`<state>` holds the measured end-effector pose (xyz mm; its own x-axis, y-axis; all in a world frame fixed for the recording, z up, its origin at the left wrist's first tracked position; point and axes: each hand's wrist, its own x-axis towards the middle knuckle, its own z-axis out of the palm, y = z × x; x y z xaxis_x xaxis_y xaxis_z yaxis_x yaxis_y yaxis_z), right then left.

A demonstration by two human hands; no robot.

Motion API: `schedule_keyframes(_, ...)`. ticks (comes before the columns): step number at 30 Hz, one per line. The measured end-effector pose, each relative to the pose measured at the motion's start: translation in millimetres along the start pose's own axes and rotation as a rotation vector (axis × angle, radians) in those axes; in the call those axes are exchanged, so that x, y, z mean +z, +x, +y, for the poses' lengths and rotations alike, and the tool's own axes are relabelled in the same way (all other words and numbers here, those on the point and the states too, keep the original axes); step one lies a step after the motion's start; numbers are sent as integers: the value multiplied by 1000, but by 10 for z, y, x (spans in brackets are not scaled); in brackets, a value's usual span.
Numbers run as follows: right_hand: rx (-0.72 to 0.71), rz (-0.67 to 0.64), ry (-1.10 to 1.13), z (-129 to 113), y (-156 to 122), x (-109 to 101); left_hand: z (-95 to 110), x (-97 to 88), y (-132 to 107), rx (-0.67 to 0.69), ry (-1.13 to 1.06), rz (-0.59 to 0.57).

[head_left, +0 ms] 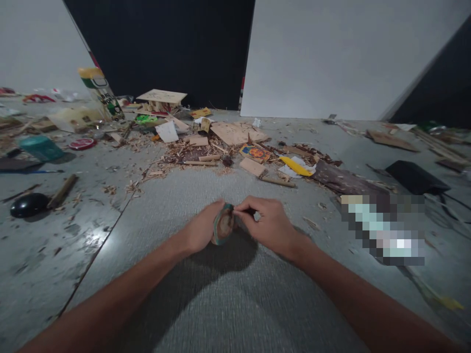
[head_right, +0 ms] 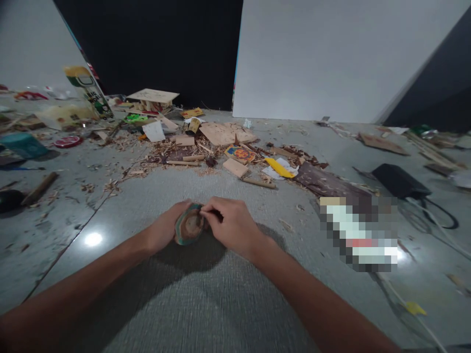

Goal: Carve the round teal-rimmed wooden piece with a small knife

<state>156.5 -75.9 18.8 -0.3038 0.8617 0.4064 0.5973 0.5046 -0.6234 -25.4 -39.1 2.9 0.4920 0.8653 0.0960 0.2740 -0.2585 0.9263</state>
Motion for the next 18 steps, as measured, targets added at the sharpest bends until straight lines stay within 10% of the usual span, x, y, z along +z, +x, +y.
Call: schedule_keyframes(18,33,-15,17,-39,20,-32,2,0,-26,-52,-74,31)
